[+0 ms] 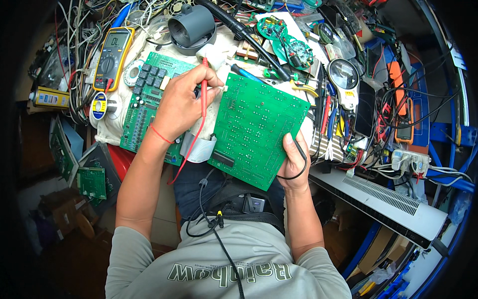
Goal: The person tests a green circuit board with a multimeter, flips it over to inspect the solder side, uses a magnifying lamp to examine specific areas, and then solders a point on the board with a soldering iron and solder wire.
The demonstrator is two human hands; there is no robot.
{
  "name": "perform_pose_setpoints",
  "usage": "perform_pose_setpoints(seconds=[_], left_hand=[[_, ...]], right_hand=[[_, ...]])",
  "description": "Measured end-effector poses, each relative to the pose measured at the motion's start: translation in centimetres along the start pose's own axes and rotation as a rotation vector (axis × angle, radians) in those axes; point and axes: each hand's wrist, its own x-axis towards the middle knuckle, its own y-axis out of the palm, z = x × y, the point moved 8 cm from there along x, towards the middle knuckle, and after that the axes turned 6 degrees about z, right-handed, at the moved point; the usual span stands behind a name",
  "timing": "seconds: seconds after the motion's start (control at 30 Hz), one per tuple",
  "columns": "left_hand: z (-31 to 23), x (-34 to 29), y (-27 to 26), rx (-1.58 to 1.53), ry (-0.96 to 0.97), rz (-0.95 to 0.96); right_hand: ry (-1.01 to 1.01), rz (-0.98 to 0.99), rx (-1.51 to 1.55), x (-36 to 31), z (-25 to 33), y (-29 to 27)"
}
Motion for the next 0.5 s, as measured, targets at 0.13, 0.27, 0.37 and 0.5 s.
perform_pose_setpoints(seconds=[0.13, 0.27, 0.37, 0.5], left_hand=[[-0.1, 0.11, 0.17, -0.044, 0.0, -0.003], [-0.08, 0.21, 0.4, -0.029, 0.012, 0.007], [-0.08, 0.36, 0.52, -0.006, 0.039, -0.003], [-0.03, 0.53, 0.69, 0.021, 0.055, -0.009]], right_hand=[[-0.005, 0.004, 0.001, 0.01, 0.07, 0.0], [0.0, 0.016, -0.011, 0.15, 0.18, 0.15], [0.009, -0.003, -0.012, 0.17, 0.13, 0.08], [0.023, -0.022, -0.014, 0.12, 0.09, -0.03]])
